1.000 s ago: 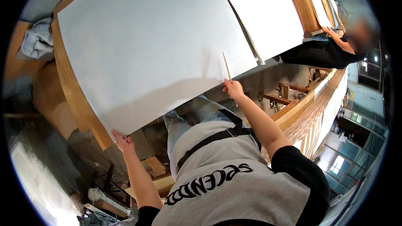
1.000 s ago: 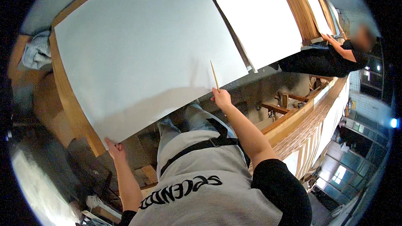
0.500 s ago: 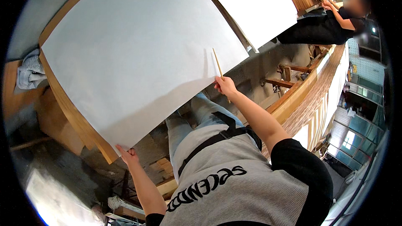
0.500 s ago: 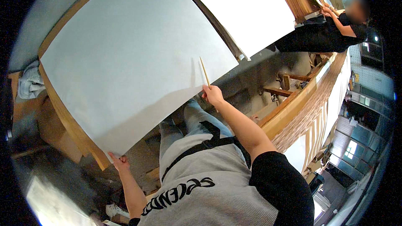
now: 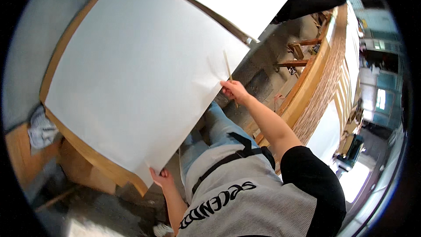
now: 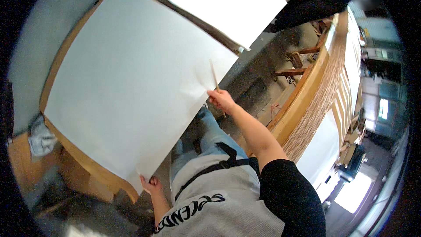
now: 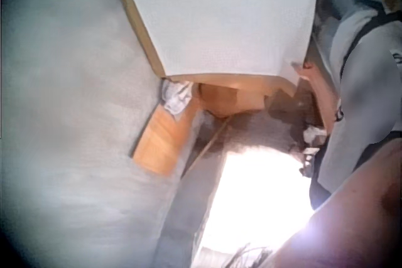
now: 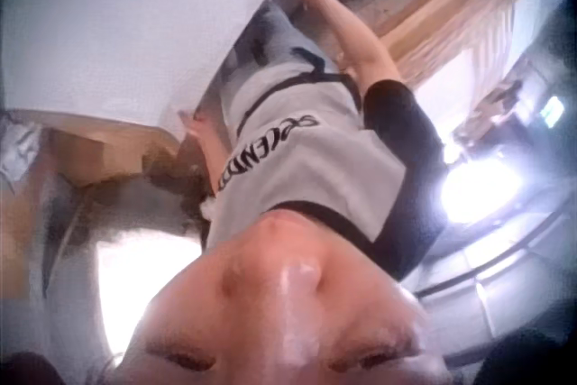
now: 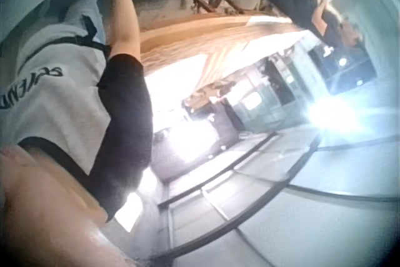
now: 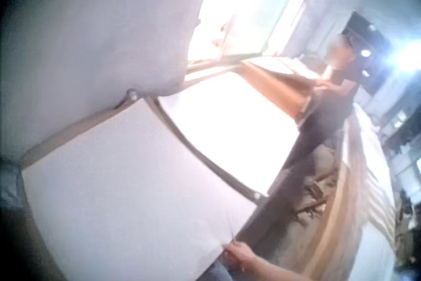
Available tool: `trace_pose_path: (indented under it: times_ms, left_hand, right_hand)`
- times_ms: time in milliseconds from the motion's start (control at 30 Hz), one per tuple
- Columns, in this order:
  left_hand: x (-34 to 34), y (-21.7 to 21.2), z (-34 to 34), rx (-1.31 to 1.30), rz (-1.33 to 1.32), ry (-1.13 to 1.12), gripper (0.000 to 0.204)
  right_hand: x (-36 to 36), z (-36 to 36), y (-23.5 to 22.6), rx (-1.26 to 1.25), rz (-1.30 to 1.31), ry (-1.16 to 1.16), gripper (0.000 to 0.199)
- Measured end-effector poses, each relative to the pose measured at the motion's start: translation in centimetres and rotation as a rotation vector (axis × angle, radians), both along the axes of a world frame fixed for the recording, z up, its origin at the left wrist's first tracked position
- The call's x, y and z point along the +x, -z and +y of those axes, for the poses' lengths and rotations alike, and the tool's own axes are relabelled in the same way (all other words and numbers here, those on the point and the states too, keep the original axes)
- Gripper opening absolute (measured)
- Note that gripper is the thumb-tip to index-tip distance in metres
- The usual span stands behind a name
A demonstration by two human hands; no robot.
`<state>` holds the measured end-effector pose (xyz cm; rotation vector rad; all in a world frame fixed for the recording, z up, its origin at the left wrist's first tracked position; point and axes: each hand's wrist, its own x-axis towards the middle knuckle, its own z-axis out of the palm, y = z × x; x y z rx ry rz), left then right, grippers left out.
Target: The person repeatedly picks up large sheets of paper, places them on a wooden surface, and smooths them with a thin stick. The person works alongside another person at the same table, handling the paper one at a time.
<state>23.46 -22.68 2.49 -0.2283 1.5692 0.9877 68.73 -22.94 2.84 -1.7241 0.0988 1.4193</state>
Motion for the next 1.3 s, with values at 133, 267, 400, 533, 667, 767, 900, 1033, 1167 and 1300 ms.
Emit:
trace_pose_path:
  times_ms: [133,267,400,533,667,767,900,1033,1167,1300]
  left_hand:
    - [-0.4,-3.7,2.1,-0.064,0.425,0.209,0.037]
    - [2.2,-10.0,7.1,0.527,0.767,0.57,0.038]
    - [7.1,-18.2,15.3,1.175,1.425,0.647,0.036]
    - [15.5,-29.1,20.6,1.548,1.626,0.532,0.036]
    - [32.2,-39.7,21.6,1.567,1.231,0.767,0.036]
    - [43.6,-46.6,17.9,1.701,0.684,0.668,0.036]
    - [54.1,-51.9,14.7,1.859,0.343,0.625,0.037]
    - [62.6,-54.4,13.6,1.784,-0.125,0.807,0.057]
    - [71.3,-56.4,8.6,1.71,-0.513,0.91,0.052]
    - [76.0,-58.9,4.9,2.088,-0.361,0.73,0.051]
  right_hand:
    - [0.4,0.2,1.3,-0.054,0.046,-0.137,0.039]
    - [-0.2,1.6,0.3,0.006,0.021,-0.296,0.044]
    - [0.3,0.8,-4.1,0.202,-0.024,-0.205,0.042]
    - [4.9,0.5,-9.1,0.424,0.048,-0.202,0.027]
    - [13.7,-6.1,-18.4,0.441,0.044,-0.075,0.026]
    - [20.3,-10.7,-21.3,0.609,-0.017,0.135,0.022]
    - [26.4,-19.3,-30.4,0.671,-0.151,0.245,0.021]
    - [27.9,-27.0,-36.1,0.712,-0.313,0.465,0.021]
    - [27.0,-32.8,-40.2,0.687,-0.454,0.698,0.022]
    - [26.5,-35.3,-40.9,0.679,-0.537,0.876,0.025]
